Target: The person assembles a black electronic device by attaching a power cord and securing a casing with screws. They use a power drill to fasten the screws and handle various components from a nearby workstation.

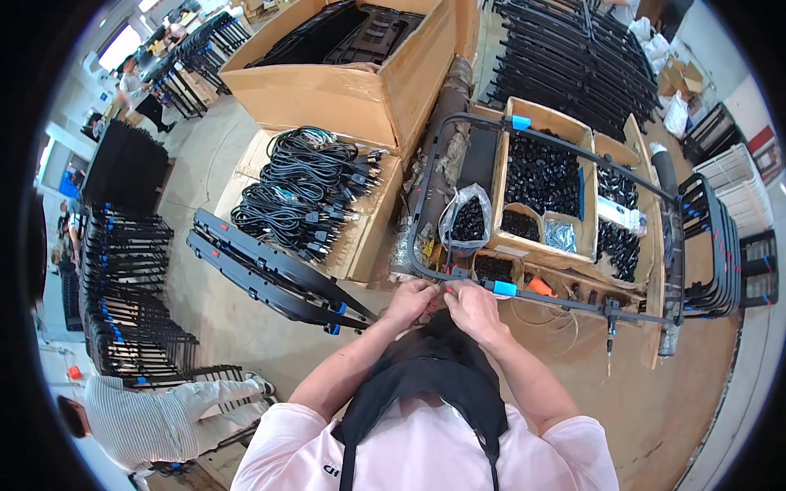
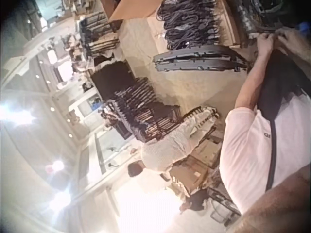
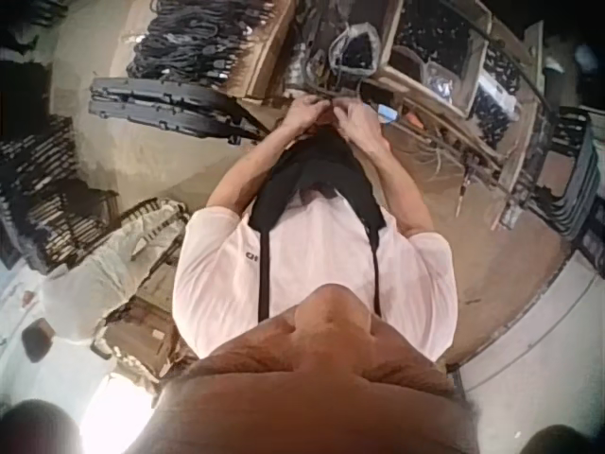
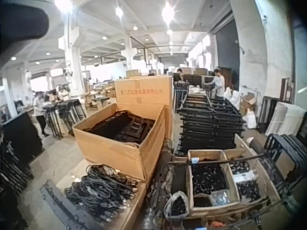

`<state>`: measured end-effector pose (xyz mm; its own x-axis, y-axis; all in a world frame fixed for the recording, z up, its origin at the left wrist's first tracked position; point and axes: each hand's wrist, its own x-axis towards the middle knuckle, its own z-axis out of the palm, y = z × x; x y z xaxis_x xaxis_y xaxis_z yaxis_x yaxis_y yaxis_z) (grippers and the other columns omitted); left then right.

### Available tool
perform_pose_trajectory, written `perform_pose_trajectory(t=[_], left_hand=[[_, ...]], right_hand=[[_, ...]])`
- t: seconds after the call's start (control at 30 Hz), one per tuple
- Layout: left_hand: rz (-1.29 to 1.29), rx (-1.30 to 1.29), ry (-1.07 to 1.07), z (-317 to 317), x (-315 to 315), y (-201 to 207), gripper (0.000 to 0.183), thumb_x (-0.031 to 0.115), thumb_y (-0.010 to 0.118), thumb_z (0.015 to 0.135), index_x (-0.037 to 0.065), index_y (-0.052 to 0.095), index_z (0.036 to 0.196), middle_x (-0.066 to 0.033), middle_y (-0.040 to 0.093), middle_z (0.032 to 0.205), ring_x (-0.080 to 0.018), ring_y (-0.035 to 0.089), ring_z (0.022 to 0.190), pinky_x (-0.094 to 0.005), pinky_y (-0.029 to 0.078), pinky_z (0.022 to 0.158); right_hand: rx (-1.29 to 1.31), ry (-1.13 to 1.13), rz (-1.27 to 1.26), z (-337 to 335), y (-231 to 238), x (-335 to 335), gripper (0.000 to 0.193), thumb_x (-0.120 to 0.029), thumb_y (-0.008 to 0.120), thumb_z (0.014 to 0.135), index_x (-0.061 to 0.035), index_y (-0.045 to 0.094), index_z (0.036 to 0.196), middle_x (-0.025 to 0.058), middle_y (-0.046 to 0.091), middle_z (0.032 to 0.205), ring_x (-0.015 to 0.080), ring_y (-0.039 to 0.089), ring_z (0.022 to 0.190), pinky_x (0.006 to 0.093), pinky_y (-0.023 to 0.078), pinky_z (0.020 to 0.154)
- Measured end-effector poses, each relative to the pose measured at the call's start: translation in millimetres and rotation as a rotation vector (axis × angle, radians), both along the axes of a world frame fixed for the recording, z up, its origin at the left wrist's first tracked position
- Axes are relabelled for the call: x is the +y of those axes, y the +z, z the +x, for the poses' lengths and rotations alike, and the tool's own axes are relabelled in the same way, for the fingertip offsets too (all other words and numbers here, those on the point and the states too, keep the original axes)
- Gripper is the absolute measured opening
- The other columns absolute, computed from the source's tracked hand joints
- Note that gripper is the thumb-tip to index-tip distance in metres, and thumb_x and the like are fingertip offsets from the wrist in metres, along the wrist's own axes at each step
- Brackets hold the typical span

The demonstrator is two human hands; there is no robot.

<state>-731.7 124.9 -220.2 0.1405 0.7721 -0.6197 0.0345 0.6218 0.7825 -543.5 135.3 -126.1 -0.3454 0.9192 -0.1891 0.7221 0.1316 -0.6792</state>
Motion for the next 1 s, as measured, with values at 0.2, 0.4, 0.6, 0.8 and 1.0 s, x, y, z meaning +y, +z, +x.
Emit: perform_pose_trajectory(t=[0.2,0.4,0.6,0.8,1.0], left_hand=[[0.406,0.169,0.081,9.3,-34.0,-19.3,0.028,0.025,0.066,0.105,-0.001,0.072,0.116,-0.0154,0.078,0.099,-0.0241,0.075,0.092,-0.0401,0.057,0.086],[0.463,0.242,0.067,-6.7,-50.8,1.9,0.030,0.026,0.065,0.106,0.003,0.069,0.125,-0.0215,0.076,0.111,-0.0379,0.074,0.105,-0.0459,0.057,0.091],[0.436,0.199,0.100,-13.8,-56.4,-8.7,0.032,0.029,0.061,0.109,0.002,0.067,0.126,-0.0178,0.074,0.109,-0.0299,0.071,0.103,-0.0415,0.055,0.094],[0.437,0.155,0.048,-24.9,-57.7,-21.6,0.031,0.025,0.057,0.108,0.002,0.066,0.126,-0.0182,0.073,0.111,-0.0301,0.069,0.106,-0.0435,0.054,0.095],[0.305,0.051,0.075,-29.4,-53.5,-12.4,0.027,0.023,0.059,0.105,0.000,0.069,0.116,-0.0083,0.070,0.095,-0.0196,0.065,0.087,-0.0367,0.054,0.082]], right_hand=[[-0.131,0.607,0.278,-15.0,-1.1,39.5,0.022,-0.016,0.064,0.098,-0.0038,0.073,0.114,0.0152,0.073,0.107,0.0359,0.074,0.103,0.0440,0.060,0.086],[-0.531,0.876,0.213,-45.9,-5.3,54.1,0.019,-0.016,0.064,0.096,-0.0029,0.067,0.109,0.0191,0.071,0.106,0.0398,0.073,0.104,0.0495,0.059,0.087],[-0.392,0.997,0.316,-49.6,1.9,61.0,0.018,-0.016,0.063,0.096,-0.0019,0.066,0.108,0.0193,0.068,0.108,0.0365,0.073,0.105,0.0481,0.060,0.089],[-0.260,0.897,0.175,-43.0,4.7,67.4,0.017,-0.015,0.066,0.097,0.0002,0.067,0.104,0.0202,0.067,0.103,0.0422,0.069,0.102,0.0517,0.057,0.088],[-0.071,0.788,0.120,-37.6,-4.0,65.9,0.018,-0.014,0.071,0.095,-0.0012,0.069,0.108,0.0190,0.067,0.102,0.0402,0.070,0.100,0.0492,0.057,0.086]])
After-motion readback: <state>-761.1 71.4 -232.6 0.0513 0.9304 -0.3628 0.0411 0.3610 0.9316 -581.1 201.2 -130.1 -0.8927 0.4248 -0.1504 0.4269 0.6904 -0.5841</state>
